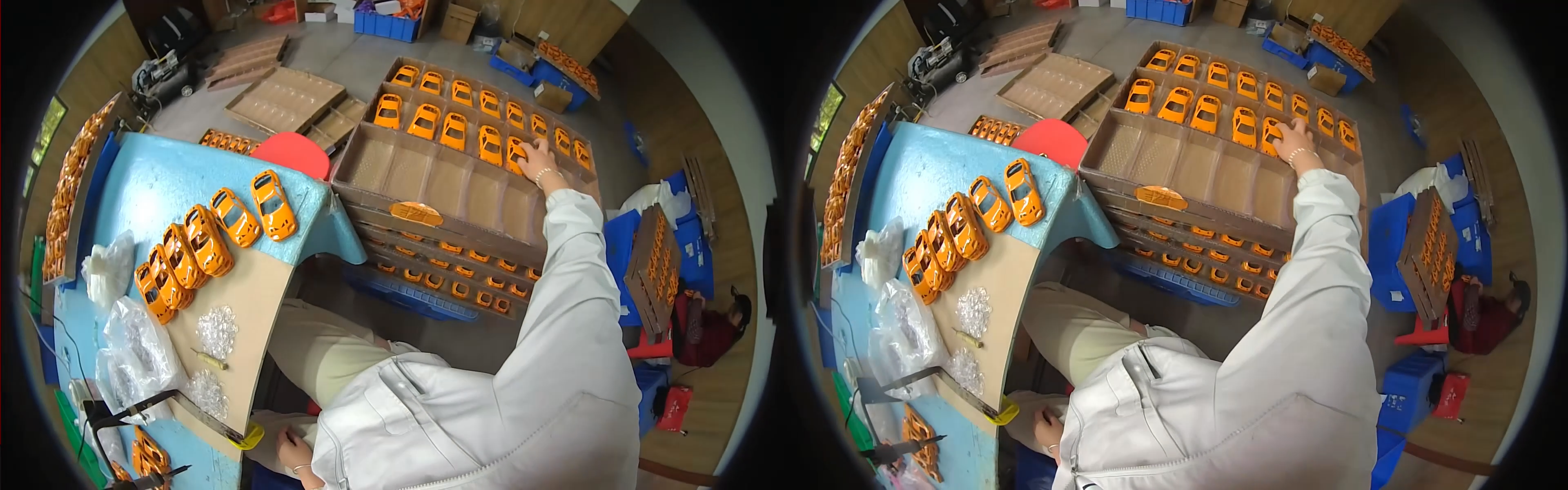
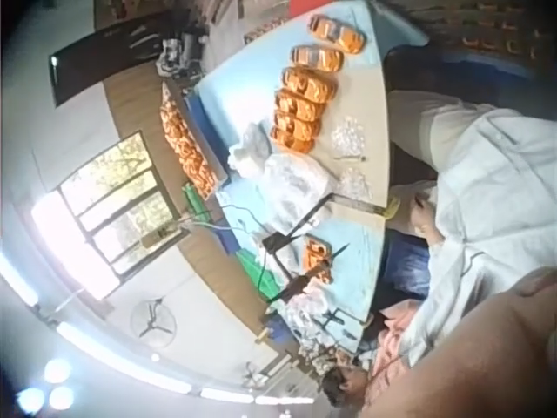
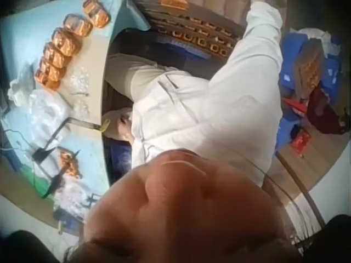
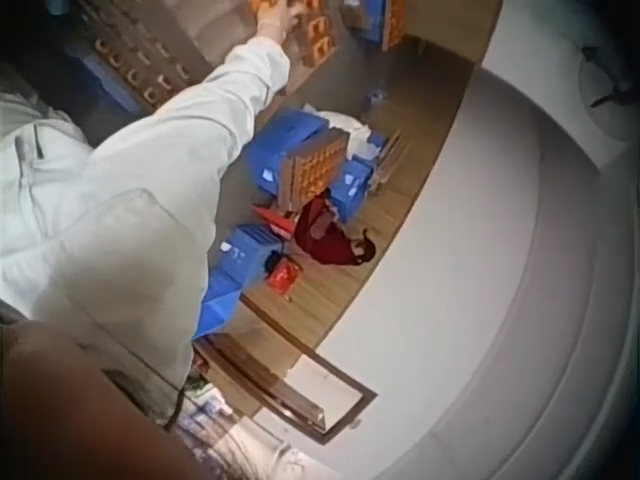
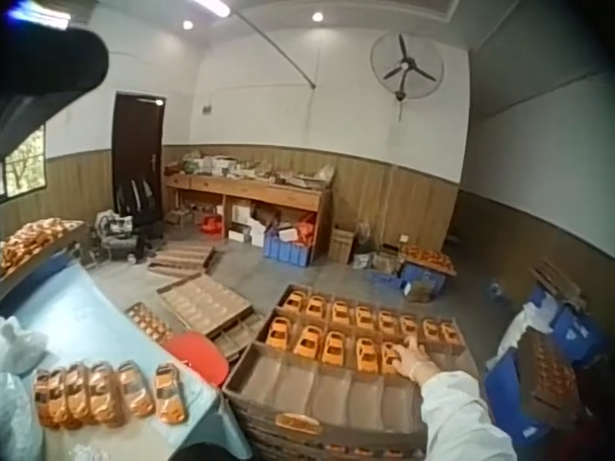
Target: Assembling yellow toy cars using an electric screwdriver on a production line.
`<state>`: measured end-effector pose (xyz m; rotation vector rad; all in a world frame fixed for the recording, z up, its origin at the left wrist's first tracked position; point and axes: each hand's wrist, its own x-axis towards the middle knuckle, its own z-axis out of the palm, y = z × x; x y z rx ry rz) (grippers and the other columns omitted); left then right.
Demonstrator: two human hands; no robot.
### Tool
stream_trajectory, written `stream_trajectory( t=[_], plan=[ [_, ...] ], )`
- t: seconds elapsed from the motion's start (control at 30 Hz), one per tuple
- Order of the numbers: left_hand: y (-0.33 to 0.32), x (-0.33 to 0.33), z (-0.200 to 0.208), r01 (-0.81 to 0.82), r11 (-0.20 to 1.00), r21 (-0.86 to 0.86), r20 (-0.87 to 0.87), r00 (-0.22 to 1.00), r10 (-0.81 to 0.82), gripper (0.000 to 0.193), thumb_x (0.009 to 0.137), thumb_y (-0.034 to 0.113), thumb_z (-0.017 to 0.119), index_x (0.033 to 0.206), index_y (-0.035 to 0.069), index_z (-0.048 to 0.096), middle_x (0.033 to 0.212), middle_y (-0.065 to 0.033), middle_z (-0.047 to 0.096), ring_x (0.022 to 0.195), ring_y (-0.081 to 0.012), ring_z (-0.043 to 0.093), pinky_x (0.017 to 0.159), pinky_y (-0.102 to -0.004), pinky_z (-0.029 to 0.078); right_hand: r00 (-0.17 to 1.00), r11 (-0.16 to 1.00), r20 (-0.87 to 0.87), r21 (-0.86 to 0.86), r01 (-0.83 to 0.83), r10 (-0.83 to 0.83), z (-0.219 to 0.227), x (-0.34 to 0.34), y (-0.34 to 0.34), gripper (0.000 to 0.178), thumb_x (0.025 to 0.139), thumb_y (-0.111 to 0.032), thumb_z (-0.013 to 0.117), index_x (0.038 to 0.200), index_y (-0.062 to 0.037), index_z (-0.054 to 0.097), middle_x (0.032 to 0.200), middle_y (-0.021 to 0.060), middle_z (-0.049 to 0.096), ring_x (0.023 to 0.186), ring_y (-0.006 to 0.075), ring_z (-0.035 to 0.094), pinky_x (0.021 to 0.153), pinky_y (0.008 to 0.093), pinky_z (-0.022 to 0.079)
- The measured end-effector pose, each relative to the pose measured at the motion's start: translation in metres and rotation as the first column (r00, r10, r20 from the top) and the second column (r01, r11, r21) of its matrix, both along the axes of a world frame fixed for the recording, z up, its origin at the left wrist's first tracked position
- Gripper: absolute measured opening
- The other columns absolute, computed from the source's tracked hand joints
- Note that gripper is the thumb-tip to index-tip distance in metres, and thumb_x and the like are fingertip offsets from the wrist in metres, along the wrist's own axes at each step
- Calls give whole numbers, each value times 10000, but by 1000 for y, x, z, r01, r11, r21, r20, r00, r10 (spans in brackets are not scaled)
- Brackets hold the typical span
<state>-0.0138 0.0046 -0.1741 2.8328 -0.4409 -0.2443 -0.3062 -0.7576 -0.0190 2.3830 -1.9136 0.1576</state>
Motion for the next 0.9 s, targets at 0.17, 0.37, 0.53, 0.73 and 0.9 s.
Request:
stream_trajectory(
  t=[0.17,0.37,0.53,0.73,0.9],
  plan=[
    [-2,-4,5,2,1000,15,-10,1000,-2,173,897,198,570,972,83,676,912,-160,675,847,-371,631,729,-455,494,997,996,-57,69,-54,58,7,-6,-7,406,850,-230,662,1241,-145,593,1226,158,479,1122,366,527,996,388,429],
    [-9,-10,21,-48,997,-53,-23,999,47,163,900,194,565,969,97,676,918,-146,673,858,-365,630,742,-456,496,916,890,-198,-235,-391,350,70,32,-6,307,779,-164,681,1058,-45,634,1065,136,564,997,340,585,857,410,490],
    [-4,-8,18,-30,999,-31,17,999,31,158,895,192,567,974,107,674,920,-145,670,851,-362,631,743,-456,499,584,641,275,-223,-734,764,103,187,88,310,766,-186,697,1030,-28,654,971,129,600,890,279,622,788,341,508],
    [2,-15,28,-42,978,-205,8,999,44,136,881,147,562,940,91,670,912,-153,663,844,-364,630,732,-452,499,285,317,374,-27,-948,883,65,384,197,319,770,-237,721,1010,-30,686,958,123,620,903,282,623,810,340,503],
    [11,-21,33,32,929,-370,68,998,-7,133,858,57,553,932,58,663,902,-157,657,825,-362,626,711,-436,500,243,260,248,-38,-965,938,47,448,234,370,767,-235,716,1080,-44,666,975,130,620,919,289,620,827,347,498]
  ],
)
